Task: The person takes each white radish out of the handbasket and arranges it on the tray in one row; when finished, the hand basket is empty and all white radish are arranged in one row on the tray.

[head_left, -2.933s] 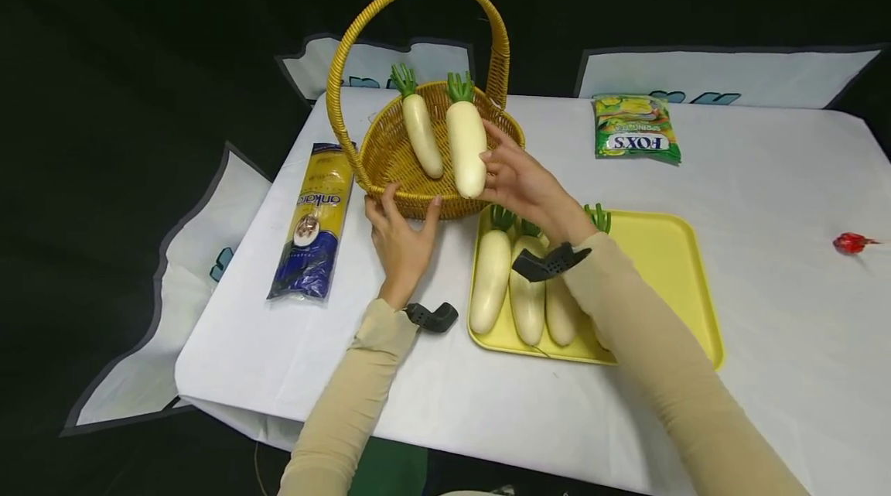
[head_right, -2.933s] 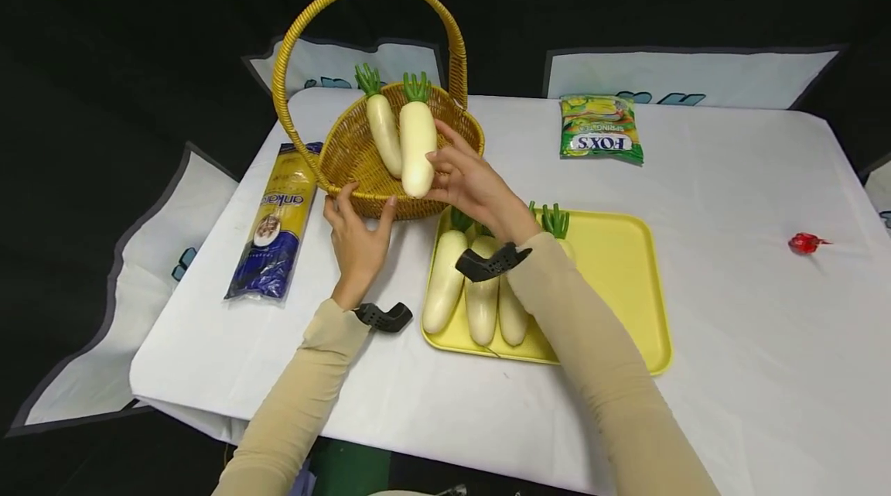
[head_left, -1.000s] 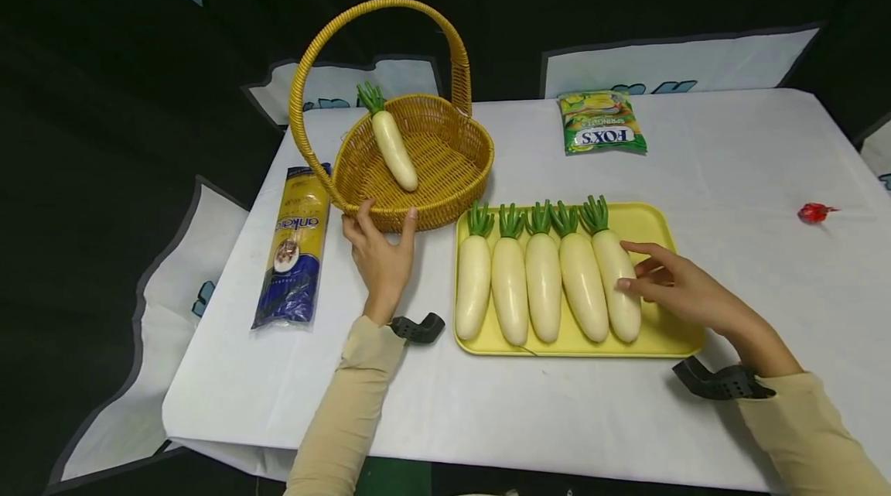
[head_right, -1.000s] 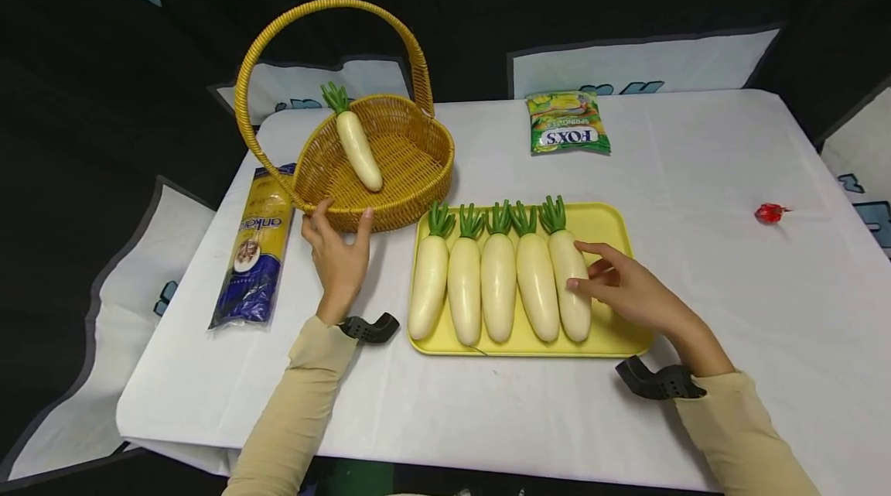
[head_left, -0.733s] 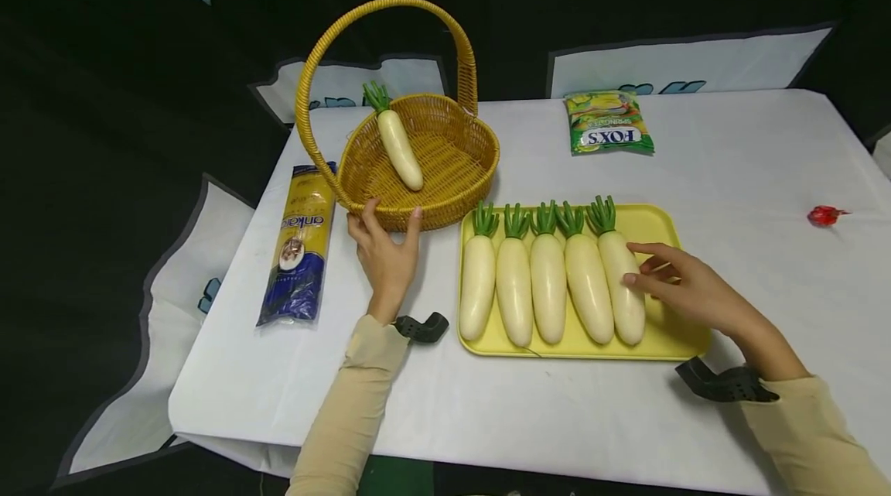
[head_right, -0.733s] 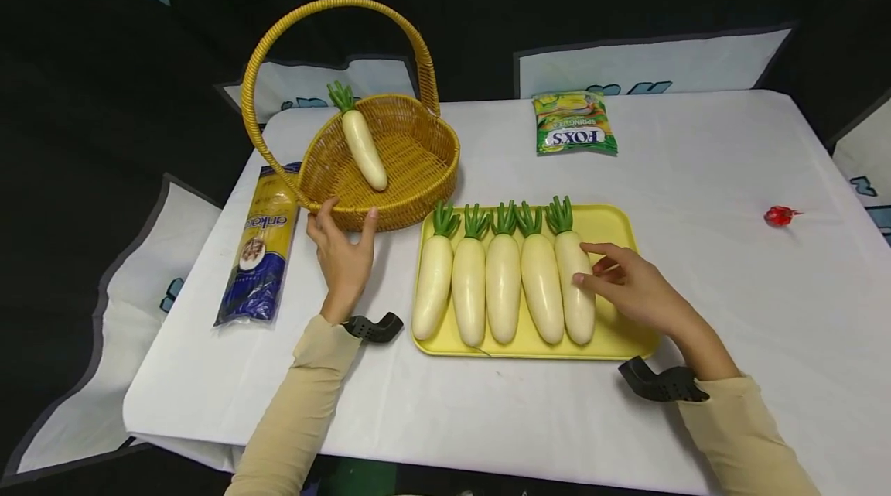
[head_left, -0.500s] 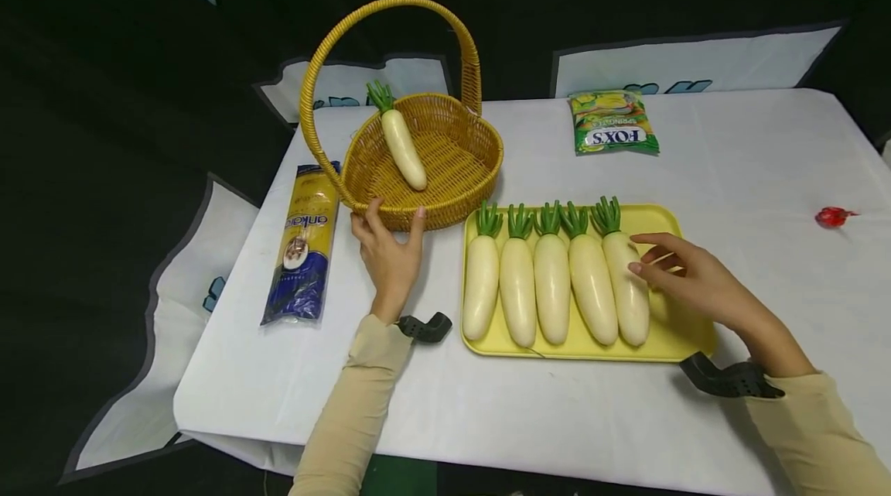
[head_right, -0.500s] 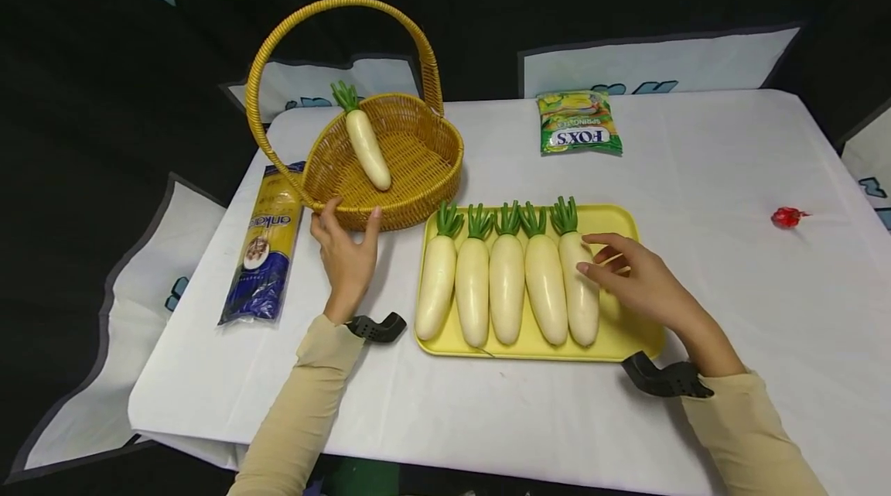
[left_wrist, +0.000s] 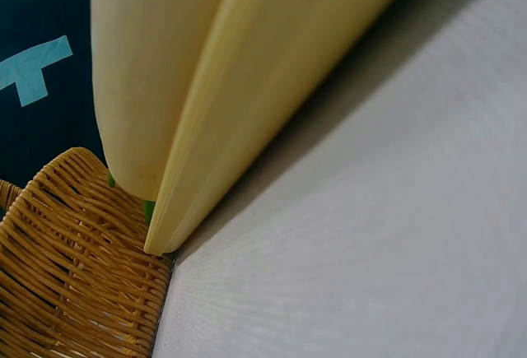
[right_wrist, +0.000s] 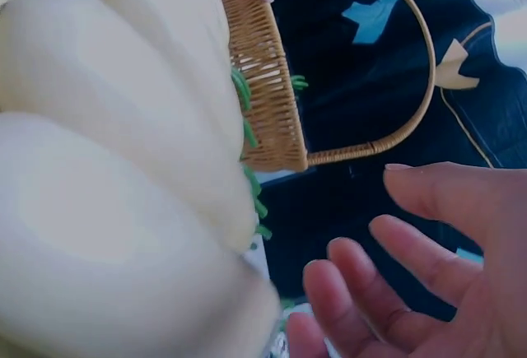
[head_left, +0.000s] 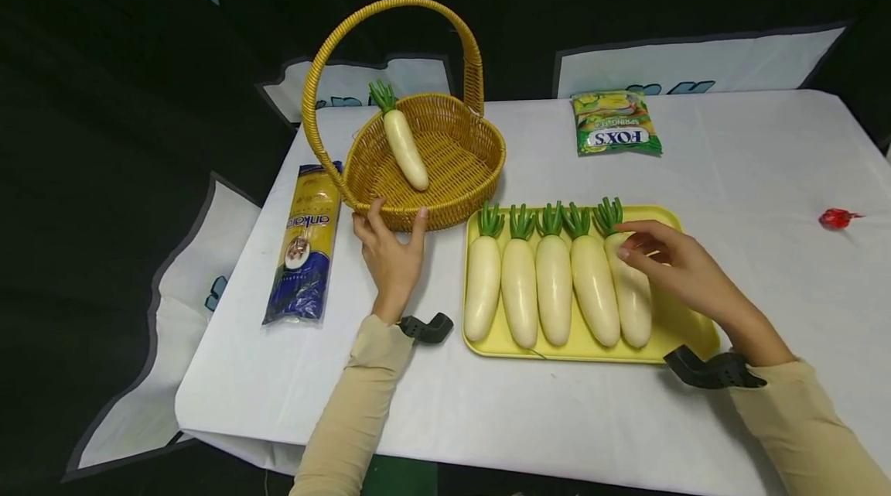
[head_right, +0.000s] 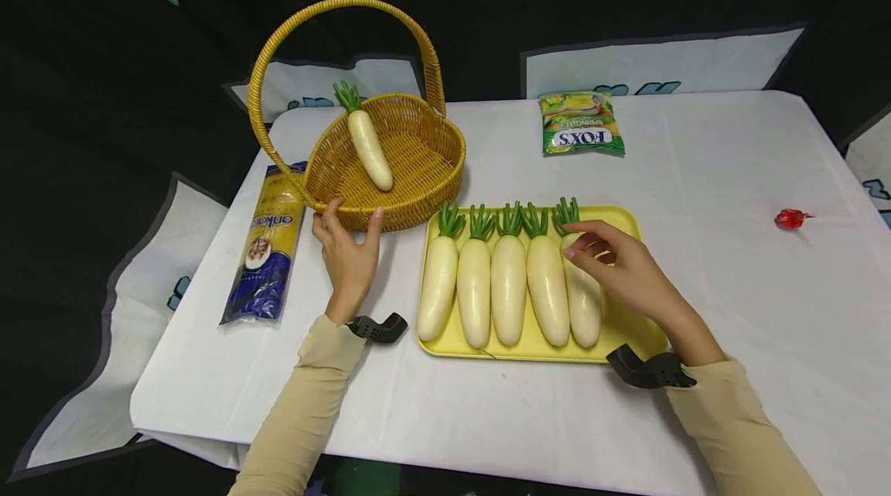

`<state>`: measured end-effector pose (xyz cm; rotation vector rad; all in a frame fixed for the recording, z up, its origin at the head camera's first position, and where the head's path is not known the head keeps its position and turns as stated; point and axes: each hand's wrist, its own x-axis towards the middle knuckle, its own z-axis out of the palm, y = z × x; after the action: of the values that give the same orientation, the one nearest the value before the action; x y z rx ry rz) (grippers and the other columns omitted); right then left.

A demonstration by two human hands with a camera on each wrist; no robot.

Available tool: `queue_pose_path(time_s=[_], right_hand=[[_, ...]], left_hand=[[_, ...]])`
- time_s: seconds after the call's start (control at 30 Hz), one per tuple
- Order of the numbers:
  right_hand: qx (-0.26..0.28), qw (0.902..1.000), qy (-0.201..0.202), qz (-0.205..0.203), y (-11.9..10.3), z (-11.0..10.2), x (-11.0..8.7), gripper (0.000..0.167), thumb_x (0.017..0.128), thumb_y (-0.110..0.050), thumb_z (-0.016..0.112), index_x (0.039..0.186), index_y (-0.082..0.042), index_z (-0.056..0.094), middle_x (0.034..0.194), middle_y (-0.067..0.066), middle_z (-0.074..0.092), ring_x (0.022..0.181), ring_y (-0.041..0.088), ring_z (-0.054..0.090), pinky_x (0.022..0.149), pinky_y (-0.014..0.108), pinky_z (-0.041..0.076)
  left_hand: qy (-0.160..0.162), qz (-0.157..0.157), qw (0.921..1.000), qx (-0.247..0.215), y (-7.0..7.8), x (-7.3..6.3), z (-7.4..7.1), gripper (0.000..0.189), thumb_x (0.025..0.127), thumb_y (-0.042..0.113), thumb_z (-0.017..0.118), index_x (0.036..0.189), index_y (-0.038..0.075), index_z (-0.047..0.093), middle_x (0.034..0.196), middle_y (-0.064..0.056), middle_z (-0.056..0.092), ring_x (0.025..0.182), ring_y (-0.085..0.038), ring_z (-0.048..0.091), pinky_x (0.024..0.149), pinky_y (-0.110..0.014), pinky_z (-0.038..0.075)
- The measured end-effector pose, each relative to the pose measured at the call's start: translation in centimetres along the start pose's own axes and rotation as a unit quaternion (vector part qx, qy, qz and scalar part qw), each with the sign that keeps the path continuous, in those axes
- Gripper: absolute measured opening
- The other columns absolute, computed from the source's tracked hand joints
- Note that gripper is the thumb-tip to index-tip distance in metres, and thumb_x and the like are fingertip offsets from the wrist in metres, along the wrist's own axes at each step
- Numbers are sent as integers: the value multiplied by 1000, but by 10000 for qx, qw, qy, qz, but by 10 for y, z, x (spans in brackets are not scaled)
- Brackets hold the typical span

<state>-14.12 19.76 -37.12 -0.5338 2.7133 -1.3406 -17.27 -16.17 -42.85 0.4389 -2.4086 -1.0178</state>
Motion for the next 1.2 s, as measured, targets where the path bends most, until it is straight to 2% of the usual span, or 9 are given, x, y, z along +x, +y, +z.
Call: queue_pose_path(time_s=[0.17,0.27,0.47,0.6,0.7,0.97,1.2], right_hand=[[292,9979,164,-551,-13,0,20,32,91,-12,53,122,-3,52,96,-12,57,86,-6,52,74,11,41],[492,9963,252,-654,-24,2,36,32,91,-11,52,122,-4,52,96,-15,56,88,-6,53,75,11,41],[746,9959,351,-361,-46,19,74,37,91,-20,54,126,-9,49,104,5,57,89,-1,53,78,17,42],[887,9956,231,-188,-61,36,102,43,90,-24,56,130,-14,45,118,13,53,99,15,55,85,33,44],[1028,9944,54,-241,-73,50,122,48,88,-23,58,133,-15,42,127,15,46,105,27,54,89,43,44],[1024,9940,-221,-315,-103,86,171,58,86,-24,61,137,-16,35,131,16,39,108,28,51,84,41,47],[940,9944,-235,-421,-121,114,206,61,85,-22,61,138,-16,33,133,16,38,112,32,48,89,40,45]], left_hand=[[24,-3,10000,-8,-1,0,-2,72,79,66,49,133,22,29,144,-26,8,118,-48,38,94,-56,32],[42,-11,10000,4,-2,1,-2,73,79,67,48,133,22,30,144,-26,9,115,-48,40,92,-55,34],[58,3,10000,-28,-3,1,-1,73,79,67,48,133,21,31,144,-25,10,111,-49,43,90,-56,35],[14,11,10000,-68,-2,0,0,73,79,67,48,133,21,30,144,-26,10,112,-49,42,91,-56,35],[-41,-1,10000,-85,-1,0,0,73,79,66,48,133,21,30,145,-26,9,114,-50,41,92,-56,34],[9,72,10000,-49,0,1,-2,73,79,64,50,133,18,31,144,-25,11,113,-48,42,92,-56,35],[112,131,9998,19,-1,-1,-2,71,79,65,50,131,19,32,142,-24,16,108,-46,45,89,-55,37]])
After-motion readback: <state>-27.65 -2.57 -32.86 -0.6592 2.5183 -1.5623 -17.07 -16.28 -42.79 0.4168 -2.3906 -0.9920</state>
